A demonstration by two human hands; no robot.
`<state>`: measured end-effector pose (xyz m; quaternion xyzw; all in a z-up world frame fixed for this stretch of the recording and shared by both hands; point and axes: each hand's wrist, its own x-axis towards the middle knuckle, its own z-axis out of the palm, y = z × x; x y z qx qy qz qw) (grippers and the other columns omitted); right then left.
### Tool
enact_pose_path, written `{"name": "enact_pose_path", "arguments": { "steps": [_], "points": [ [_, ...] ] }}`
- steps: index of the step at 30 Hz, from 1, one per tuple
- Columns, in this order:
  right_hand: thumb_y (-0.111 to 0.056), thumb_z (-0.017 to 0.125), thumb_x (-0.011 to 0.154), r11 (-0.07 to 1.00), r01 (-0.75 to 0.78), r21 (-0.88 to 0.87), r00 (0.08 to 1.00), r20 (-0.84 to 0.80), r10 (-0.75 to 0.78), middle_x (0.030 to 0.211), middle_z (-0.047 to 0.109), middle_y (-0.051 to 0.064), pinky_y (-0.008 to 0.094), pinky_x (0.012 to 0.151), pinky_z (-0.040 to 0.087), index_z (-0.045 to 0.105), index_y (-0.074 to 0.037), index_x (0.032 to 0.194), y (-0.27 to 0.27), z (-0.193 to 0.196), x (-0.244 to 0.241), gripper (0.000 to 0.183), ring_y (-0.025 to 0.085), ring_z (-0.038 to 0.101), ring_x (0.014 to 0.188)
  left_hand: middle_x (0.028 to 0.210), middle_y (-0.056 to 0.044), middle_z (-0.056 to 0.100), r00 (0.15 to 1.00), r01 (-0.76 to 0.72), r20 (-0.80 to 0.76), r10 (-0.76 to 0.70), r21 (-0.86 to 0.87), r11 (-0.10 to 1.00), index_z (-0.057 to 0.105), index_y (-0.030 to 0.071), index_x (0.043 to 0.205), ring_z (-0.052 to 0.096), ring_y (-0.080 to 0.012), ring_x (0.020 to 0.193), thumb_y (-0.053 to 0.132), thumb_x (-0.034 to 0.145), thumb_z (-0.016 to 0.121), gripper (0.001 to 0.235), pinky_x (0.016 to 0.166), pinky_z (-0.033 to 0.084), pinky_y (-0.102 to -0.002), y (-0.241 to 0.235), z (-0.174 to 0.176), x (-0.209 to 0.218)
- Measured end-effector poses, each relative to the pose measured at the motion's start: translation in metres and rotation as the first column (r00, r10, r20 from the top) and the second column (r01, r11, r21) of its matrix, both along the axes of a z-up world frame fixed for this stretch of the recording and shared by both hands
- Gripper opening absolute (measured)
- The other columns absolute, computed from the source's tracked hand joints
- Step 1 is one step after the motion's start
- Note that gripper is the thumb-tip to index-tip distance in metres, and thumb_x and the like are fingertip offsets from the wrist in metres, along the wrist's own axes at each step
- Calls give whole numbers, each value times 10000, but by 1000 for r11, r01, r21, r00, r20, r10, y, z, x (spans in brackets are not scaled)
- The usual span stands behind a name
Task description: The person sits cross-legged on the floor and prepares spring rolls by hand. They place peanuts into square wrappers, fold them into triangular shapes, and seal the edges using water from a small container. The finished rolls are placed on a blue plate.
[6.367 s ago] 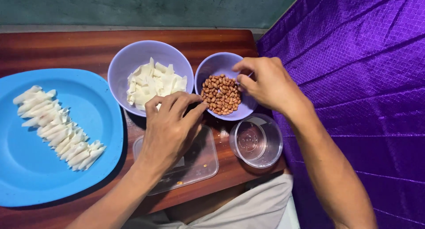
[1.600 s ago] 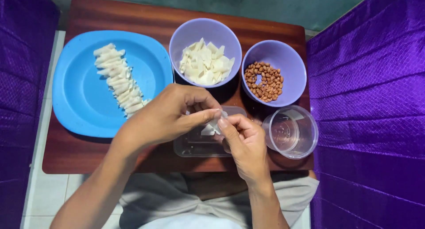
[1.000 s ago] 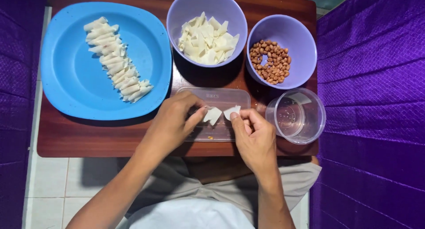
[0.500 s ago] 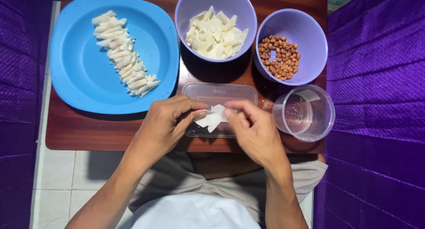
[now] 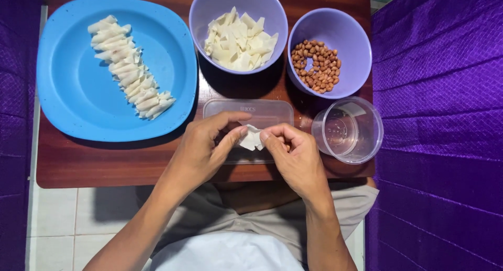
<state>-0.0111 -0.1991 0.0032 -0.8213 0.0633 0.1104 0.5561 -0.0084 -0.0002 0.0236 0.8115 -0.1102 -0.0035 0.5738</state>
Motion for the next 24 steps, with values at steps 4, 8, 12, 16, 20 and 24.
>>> {"name": "enact_pose_path", "arguments": {
  "steps": [4,8,12,16,20,24],
  "points": [
    [-182,734,919,999,-12,34,1000,-1,12,563,492,-38,209,554,427,823,-95,919,3,-1,3,125,43,456,613,731,-162,750,1000,14,-2,-14,-27,1000,781,69,1082,719,-313,665,115,946,680,175,601,553,-387,1,-9,2],
    [-181,734,927,998,53,-18,994,97,-51,567,455,-33,231,557,429,808,-83,938,7,12,7,123,61,442,609,753,-140,704,997,8,81,-8,7,1000,761,88,1060,692,-320,714,160,976,657,152,634,541,-390,1,-14,8],
    [-176,736,935,982,144,-119,976,179,-122,525,396,-37,238,525,428,799,-102,931,1,20,9,97,55,417,548,907,-144,671,977,86,169,-127,231,969,742,68,1136,633,-380,889,164,975,645,211,772,528,-444,6,-20,11],
    [-170,734,934,982,136,-130,982,152,-116,525,401,-32,248,528,438,794,-92,911,1,12,9,101,63,426,554,941,-131,599,976,71,155,-151,429,901,750,56,1079,574,-364,940,191,920,718,211,791,508,-437,-1,-30,8],
    [-172,726,933,982,141,-122,985,113,-127,521,400,-20,270,524,436,797,-85,904,3,9,9,115,82,427,547,966,-116,568,981,117,81,-174,465,878,723,66,929,561,-360,978,176,914,706,112,789,510,-435,4,-34,6],
    [-162,720,923,983,150,-110,986,88,-140,520,393,-13,278,517,423,799,-84,893,4,8,12,115,90,420,541,847,-165,638,987,156,-3,-163,321,934,687,82,997,638,-402,893,195,942,665,128,798,529,-479,14,-14,-1]
  ]
}}
